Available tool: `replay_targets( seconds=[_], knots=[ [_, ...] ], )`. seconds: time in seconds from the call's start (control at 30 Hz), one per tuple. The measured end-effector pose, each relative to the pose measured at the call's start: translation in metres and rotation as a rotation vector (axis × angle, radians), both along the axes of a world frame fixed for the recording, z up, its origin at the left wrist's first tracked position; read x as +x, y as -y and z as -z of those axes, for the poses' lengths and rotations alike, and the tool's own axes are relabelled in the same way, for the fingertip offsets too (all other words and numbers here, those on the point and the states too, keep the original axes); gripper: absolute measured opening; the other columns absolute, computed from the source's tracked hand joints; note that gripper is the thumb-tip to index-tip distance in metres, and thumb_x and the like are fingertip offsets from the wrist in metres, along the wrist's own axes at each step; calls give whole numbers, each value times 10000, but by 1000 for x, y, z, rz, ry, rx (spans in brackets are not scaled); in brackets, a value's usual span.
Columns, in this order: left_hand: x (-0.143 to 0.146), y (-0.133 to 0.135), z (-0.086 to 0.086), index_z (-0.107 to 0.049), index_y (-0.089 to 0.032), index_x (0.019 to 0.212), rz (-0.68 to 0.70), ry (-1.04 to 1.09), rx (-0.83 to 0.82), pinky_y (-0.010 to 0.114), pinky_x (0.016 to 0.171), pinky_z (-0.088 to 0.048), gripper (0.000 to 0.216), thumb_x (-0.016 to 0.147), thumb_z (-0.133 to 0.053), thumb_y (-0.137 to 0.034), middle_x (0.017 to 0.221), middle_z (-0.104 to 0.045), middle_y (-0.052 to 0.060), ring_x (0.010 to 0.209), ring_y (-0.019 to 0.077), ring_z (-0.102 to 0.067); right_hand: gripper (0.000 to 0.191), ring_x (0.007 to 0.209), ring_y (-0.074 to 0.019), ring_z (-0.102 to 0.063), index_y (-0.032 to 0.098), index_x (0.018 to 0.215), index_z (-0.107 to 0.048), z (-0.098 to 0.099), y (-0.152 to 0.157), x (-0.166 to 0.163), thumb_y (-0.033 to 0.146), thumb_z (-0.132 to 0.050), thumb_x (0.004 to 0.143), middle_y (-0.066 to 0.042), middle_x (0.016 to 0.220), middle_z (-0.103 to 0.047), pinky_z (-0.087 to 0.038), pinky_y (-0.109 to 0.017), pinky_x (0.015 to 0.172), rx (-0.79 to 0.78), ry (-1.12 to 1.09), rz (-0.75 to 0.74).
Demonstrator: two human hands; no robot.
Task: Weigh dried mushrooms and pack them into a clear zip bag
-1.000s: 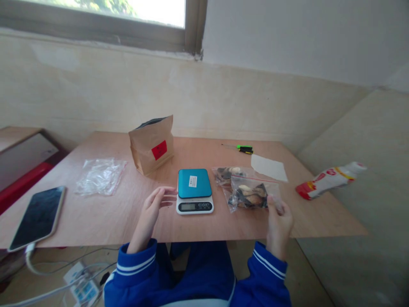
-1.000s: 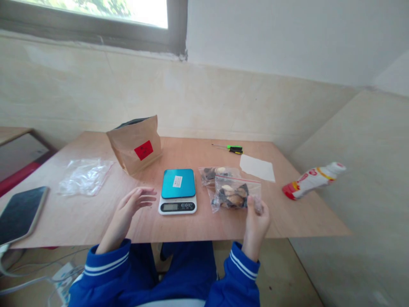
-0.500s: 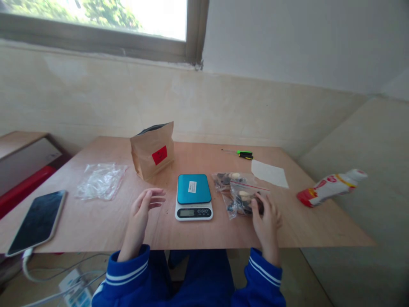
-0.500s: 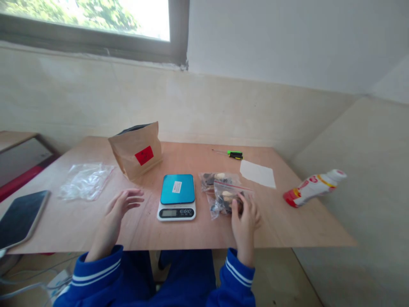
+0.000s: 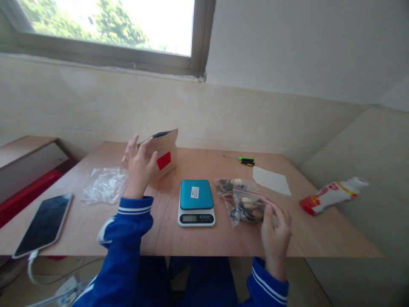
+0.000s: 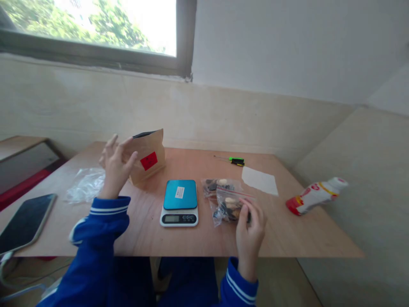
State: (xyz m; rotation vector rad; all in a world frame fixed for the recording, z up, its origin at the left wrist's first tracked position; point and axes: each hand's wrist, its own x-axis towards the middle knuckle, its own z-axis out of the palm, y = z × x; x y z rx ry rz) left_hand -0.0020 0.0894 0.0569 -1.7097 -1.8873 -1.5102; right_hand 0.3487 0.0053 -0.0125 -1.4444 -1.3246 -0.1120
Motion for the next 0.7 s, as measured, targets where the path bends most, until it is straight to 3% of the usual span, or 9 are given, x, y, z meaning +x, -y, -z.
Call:
replay_targets(
  seconds=[0.13,0.23,0.47,0.6,0.7],
  knots=[
    [-6,-8,13,-671,-206,946,40,16,-39,460,949,-425,174,862,-555,-305,1255,-543,121,1117,295,-566,304,996,-247,-609,178,961,-678,-11,4,-18,369,-442,943,-117,1012,-691,-457,-428,916,-43,-36,-136],
    [0,16,25,-653,-221,952,48,46,49,371,841,-463,186,904,-491,-299,1018,-613,79,956,229,-603,257,999,-232,-618,195,975,-673,-18,5,-39,325,-453,949,-91,1017,-695,-474,-403,904,-69,-79,-302],
    [25,75,58,-598,-230,873,187,41,95,357,900,-451,86,893,-517,-207,1038,-666,40,997,199,-619,252,1097,-196,-599,235,1093,-638,-43,-6,-120,207,-422,964,-67,1112,-669,-476,-370,977,-112,37,-733],
    [28,87,71,-564,-216,942,206,85,104,345,879,-473,74,882,-531,-187,1017,-656,54,1006,193,-620,283,1168,-204,-557,244,1179,-616,-44,-25,-152,189,-468,944,-79,1224,-610,-467,-379,1015,-126,281,-765],
    [27,90,67,-546,-209,1077,214,91,39,358,879,-477,202,876,-549,-230,1057,-644,75,1043,209,-608,270,1120,-224,-571,226,1123,-653,-37,-36,-158,140,-492,924,-85,1151,-635,-483,-401,991,-137,441,-773]
  ],
)
